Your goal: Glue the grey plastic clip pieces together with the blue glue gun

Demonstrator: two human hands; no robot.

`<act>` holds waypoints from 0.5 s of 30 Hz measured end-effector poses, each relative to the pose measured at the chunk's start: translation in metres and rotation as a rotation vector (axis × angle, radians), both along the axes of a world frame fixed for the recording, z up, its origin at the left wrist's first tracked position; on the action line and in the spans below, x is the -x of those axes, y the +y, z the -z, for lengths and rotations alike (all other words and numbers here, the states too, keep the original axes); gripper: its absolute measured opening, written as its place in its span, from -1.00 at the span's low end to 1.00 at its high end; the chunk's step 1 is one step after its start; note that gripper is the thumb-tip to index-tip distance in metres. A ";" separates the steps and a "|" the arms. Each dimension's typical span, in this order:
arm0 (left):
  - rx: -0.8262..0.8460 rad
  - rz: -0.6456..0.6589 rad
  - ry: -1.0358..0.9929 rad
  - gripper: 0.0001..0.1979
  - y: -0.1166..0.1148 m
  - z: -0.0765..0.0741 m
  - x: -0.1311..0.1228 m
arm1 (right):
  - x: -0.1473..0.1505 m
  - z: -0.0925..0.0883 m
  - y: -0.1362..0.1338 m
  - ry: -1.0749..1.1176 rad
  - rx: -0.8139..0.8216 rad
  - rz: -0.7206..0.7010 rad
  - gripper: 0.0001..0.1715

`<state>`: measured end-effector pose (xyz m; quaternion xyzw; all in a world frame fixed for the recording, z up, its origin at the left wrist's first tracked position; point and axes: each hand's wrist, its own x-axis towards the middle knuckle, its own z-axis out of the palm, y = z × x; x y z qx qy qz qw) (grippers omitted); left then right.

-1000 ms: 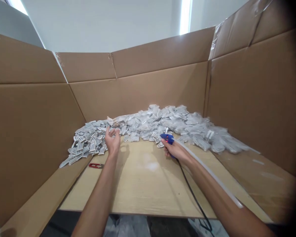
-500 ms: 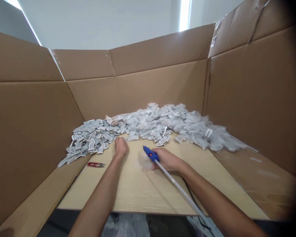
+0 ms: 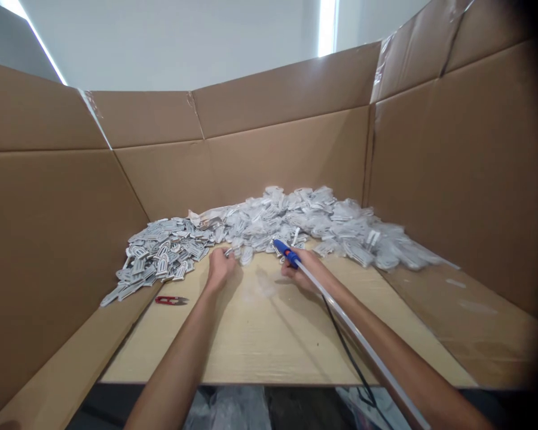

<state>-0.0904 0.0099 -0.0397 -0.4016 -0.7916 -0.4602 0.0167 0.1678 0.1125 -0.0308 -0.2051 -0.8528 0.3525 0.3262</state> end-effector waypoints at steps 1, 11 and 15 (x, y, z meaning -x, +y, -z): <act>-0.031 0.008 -0.009 -0.84 -0.001 -0.004 -0.003 | 0.000 0.000 0.001 0.034 0.000 0.019 -0.84; -0.122 0.602 -0.526 -0.72 0.008 -0.014 -0.069 | -0.001 -0.007 0.003 0.201 -0.022 0.109 -0.86; -0.048 0.722 -0.610 -0.71 0.008 -0.012 -0.086 | -0.002 -0.010 0.001 0.219 -0.054 0.088 -0.90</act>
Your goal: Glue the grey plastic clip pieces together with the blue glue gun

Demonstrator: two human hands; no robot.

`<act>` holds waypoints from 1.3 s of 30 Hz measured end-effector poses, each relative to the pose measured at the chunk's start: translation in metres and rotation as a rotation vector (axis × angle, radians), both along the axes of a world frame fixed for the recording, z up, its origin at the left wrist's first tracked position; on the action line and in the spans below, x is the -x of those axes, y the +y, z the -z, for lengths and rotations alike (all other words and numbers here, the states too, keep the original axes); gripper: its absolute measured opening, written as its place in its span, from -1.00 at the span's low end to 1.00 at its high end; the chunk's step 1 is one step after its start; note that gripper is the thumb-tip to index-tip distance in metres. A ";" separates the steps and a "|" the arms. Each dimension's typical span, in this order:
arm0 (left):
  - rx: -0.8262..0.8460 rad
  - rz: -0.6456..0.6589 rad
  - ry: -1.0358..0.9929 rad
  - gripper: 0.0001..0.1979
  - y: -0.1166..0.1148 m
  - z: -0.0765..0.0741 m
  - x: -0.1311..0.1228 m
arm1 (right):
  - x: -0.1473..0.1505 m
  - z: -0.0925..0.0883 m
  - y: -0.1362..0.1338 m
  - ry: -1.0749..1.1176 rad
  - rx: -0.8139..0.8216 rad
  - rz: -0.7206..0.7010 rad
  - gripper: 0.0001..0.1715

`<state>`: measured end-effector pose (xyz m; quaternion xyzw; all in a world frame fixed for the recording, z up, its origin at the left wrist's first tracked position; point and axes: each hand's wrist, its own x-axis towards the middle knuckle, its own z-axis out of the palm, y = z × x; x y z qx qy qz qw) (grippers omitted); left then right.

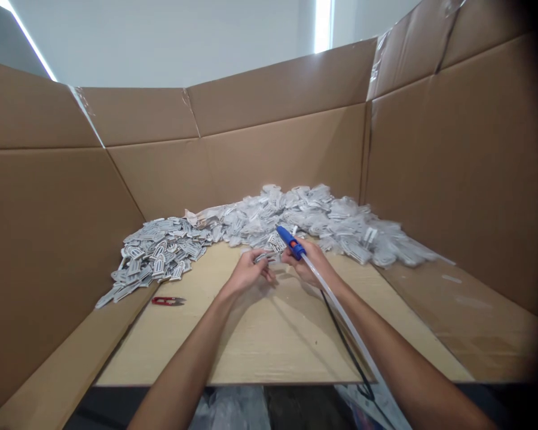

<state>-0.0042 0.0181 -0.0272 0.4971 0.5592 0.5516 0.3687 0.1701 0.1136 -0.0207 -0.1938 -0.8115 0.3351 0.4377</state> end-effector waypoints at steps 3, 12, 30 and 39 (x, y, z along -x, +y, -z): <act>0.020 0.045 -0.032 -0.65 -0.003 -0.003 -0.005 | 0.000 -0.001 -0.002 -0.015 -0.087 0.015 -0.90; 0.038 0.088 -0.026 -0.53 -0.007 -0.007 -0.013 | 0.002 0.001 -0.004 -0.028 -0.144 0.114 -0.89; -0.017 0.084 -0.134 -0.42 -0.002 0.003 -0.021 | 0.005 0.001 -0.012 -0.003 -0.147 0.146 -0.88; -0.032 0.053 -0.176 -0.43 -0.004 0.001 -0.025 | 0.005 -0.001 -0.018 0.008 -0.164 0.149 -0.90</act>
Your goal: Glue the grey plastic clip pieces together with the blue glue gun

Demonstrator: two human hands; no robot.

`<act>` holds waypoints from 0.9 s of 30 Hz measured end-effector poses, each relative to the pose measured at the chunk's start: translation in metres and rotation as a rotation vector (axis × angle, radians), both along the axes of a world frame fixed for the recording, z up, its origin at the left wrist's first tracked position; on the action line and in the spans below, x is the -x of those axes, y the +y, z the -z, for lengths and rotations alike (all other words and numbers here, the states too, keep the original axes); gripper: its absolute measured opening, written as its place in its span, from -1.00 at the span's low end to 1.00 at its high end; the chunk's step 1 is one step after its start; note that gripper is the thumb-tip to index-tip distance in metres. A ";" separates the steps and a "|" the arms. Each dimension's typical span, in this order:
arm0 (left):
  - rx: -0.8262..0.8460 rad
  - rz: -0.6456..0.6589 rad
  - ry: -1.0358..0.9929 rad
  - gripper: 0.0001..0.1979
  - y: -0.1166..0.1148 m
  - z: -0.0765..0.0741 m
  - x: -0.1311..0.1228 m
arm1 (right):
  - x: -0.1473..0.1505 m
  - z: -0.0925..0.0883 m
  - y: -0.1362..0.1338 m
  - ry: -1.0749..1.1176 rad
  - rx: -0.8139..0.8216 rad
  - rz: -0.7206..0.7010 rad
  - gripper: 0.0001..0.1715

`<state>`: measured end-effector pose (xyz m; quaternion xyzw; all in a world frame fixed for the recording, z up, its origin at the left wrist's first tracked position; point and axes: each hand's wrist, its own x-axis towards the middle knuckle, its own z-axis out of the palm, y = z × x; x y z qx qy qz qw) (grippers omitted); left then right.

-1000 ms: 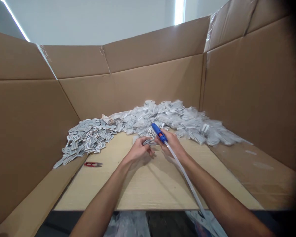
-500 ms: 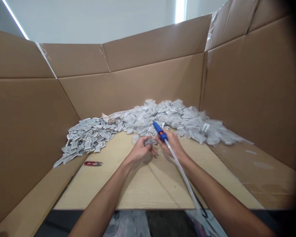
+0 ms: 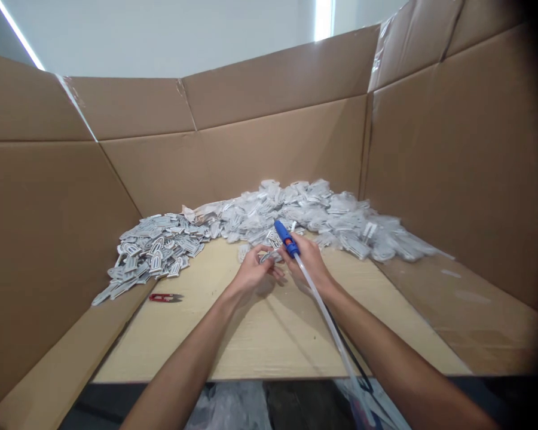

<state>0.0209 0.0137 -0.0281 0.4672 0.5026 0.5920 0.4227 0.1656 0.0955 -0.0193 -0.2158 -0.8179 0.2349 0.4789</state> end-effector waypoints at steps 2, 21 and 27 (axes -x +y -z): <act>-0.010 -0.018 -0.008 -0.43 0.000 0.002 -0.001 | 0.000 0.000 0.000 -0.009 -0.025 0.009 -0.88; -0.016 -0.029 -0.114 -0.46 0.002 0.003 0.014 | -0.002 0.002 0.004 -0.047 0.052 -0.030 -0.82; -0.030 -0.279 -0.009 -0.62 0.003 -0.004 0.027 | -0.004 -0.004 0.004 0.017 0.197 -0.052 -0.68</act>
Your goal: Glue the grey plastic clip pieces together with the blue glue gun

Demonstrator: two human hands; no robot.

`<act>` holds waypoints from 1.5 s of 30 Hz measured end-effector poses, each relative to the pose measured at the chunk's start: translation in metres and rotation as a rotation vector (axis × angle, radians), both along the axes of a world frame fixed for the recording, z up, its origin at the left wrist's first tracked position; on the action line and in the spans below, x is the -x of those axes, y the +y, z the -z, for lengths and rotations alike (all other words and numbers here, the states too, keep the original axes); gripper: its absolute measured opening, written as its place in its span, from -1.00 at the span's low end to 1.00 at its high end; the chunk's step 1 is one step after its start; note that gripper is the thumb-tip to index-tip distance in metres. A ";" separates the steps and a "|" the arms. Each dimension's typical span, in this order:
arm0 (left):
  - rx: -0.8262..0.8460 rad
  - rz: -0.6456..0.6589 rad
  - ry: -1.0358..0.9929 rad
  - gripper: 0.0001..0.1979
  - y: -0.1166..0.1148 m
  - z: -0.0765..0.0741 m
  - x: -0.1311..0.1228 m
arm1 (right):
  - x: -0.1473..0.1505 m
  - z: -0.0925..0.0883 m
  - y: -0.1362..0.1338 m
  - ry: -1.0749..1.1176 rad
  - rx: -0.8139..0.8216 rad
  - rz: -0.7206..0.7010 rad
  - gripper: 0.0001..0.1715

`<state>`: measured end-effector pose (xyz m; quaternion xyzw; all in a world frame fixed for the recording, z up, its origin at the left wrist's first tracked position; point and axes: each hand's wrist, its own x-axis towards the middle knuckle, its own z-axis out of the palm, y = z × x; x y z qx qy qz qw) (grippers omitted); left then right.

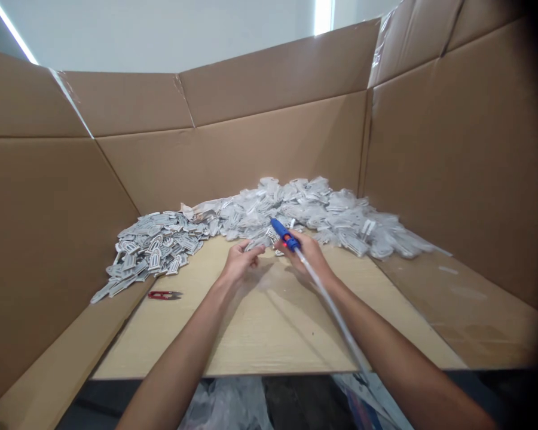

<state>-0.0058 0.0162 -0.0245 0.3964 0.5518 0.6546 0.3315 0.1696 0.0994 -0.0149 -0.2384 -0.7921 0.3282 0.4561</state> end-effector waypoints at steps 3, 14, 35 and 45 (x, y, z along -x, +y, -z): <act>-0.012 -0.079 -0.026 -0.67 0.001 0.000 0.010 | -0.001 -0.003 0.003 0.023 0.203 -0.016 -0.44; -0.010 0.051 -0.009 -0.73 0.000 -0.005 0.002 | -0.002 0.002 -0.001 -0.098 0.273 -0.213 -0.38; -0.022 0.054 0.000 -0.73 -0.002 -0.007 -0.002 | -0.001 -0.003 -0.008 -0.256 0.278 -0.083 -0.43; -0.027 0.060 0.050 -0.75 -0.002 -0.003 0.001 | 0.000 0.004 0.002 -0.296 0.023 -0.052 -0.48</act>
